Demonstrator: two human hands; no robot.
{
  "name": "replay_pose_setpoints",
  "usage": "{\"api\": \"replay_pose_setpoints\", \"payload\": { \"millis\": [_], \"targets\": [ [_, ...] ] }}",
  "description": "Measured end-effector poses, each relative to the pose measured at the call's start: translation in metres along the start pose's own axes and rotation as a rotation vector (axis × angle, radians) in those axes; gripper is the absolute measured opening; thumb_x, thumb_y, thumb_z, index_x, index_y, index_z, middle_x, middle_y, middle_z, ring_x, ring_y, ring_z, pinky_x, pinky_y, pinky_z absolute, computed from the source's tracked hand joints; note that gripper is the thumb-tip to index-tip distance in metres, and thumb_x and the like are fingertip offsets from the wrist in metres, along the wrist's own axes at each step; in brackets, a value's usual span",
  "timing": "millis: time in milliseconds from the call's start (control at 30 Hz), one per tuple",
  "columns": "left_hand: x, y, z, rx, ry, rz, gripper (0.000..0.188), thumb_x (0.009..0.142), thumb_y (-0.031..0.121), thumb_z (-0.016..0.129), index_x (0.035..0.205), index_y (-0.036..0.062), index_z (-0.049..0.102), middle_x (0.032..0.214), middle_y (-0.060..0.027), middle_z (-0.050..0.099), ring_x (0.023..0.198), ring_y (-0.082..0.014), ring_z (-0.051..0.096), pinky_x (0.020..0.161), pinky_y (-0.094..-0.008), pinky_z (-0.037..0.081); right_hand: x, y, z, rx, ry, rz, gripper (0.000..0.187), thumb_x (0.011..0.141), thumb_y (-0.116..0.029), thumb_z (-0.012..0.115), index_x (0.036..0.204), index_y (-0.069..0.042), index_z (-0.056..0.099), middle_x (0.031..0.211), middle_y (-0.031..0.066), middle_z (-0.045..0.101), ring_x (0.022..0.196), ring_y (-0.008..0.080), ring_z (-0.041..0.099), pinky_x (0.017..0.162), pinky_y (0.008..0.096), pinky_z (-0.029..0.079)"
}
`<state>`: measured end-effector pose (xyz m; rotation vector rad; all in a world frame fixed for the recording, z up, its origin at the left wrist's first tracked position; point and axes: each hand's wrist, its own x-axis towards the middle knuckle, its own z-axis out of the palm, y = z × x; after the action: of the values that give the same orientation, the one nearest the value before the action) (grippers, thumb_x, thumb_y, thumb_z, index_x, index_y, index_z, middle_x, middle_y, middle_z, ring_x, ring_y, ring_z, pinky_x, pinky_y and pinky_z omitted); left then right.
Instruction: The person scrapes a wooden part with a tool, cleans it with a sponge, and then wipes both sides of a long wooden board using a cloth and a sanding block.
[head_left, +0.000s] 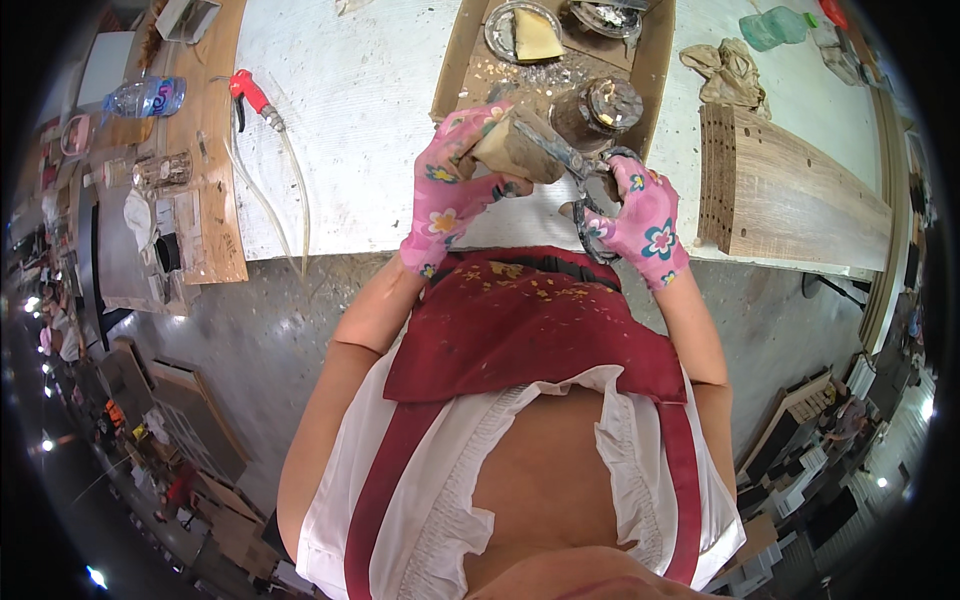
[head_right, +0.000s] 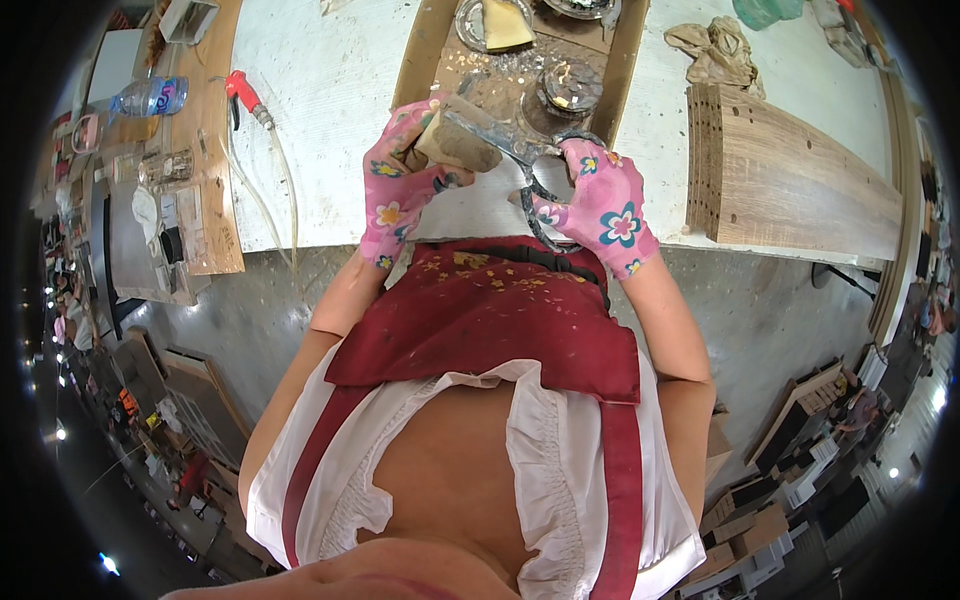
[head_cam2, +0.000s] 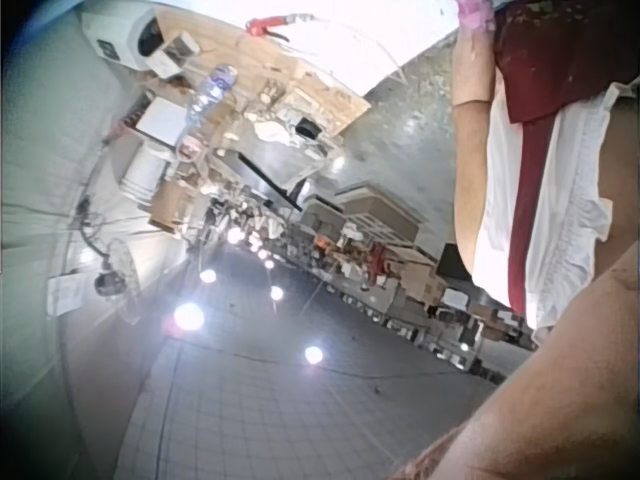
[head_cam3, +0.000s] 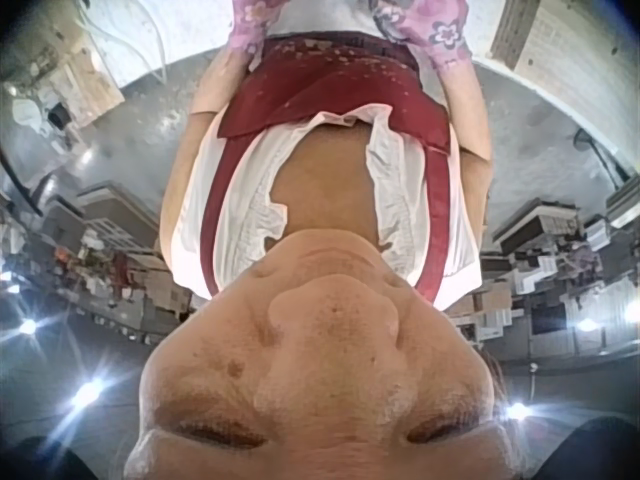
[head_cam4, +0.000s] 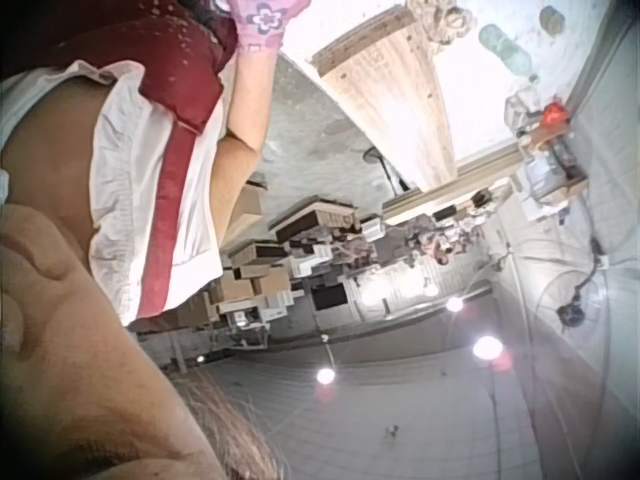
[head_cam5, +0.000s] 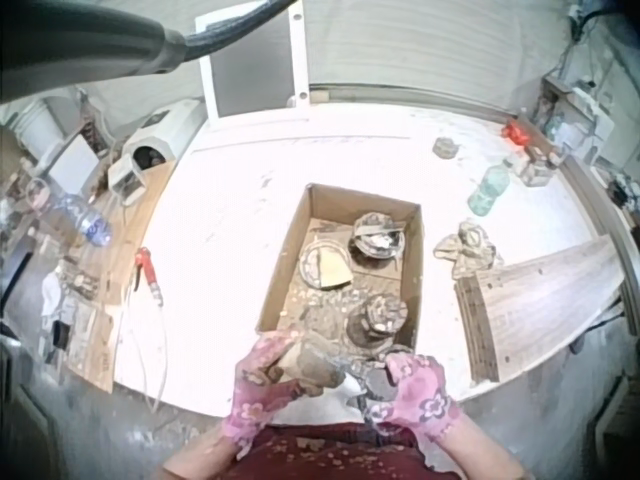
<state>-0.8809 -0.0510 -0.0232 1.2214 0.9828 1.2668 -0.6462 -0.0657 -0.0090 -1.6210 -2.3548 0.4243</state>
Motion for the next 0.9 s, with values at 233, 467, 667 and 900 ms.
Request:
{"api": "replay_pose_setpoints", "payload": {
  "millis": [233, 467, 667, 900],
  "targets": [
    [-0.001, -0.005, -0.005, 0.060, -0.022, -0.004, 0.068, 0.062, 0.001, 0.081, 0.124, 0.0011, 0.053, 0.125, -0.0077, 0.049, 0.112, -0.0184, 0.050, 0.097, -0.0321, 0.045, -0.001, 0.005, 0.005, 0.036, -0.034, 0.034, 0.060, 0.065, -0.038, 0.071, 0.112, -0.005, 0.053, 0.100, 0.0110, 0.061, 0.087, 0.0290, 0.059, 0.078, 0.0397, 0.043],
    [0.000, 0.001, -0.015, 0.294, -0.163, 0.012, 0.068, 0.061, -0.004, 0.077, 0.124, 0.0083, 0.055, 0.123, -0.0064, 0.052, 0.112, -0.0182, 0.052, 0.095, -0.0295, 0.046, 0.003, -0.006, -0.010, -0.016, -0.067, 0.022, 0.062, 0.069, -0.045, 0.066, 0.115, -0.006, 0.051, 0.112, 0.0128, 0.057, 0.102, 0.0306, 0.055, 0.082, 0.0406, 0.042],
    [0.007, 0.001, -0.033, 0.371, -0.331, 0.029, 0.072, 0.055, -0.016, 0.068, 0.121, 0.0109, 0.057, 0.121, -0.0060, 0.054, 0.111, -0.0182, 0.053, 0.095, -0.0291, 0.045, 0.005, -0.008, -0.018, -0.042, -0.090, -0.015, 0.063, 0.070, -0.047, 0.065, 0.115, -0.004, 0.052, 0.112, 0.0139, 0.057, 0.103, 0.0312, 0.055, 0.082, 0.0390, 0.042],
    [0.013, 0.014, -0.033, 0.013, -0.316, -0.254, 0.072, 0.060, -0.017, 0.067, 0.126, 0.0064, 0.052, 0.125, -0.0071, 0.053, 0.113, -0.0180, 0.053, 0.094, -0.0270, 0.045, -0.001, 0.000, -0.010, 0.024, -0.023, -0.019, 0.056, 0.068, -0.045, 0.068, 0.106, -0.005, 0.058, 0.100, 0.0115, 0.062, 0.081, 0.0313, 0.062, 0.076, 0.0412, 0.046]
  ]
}}
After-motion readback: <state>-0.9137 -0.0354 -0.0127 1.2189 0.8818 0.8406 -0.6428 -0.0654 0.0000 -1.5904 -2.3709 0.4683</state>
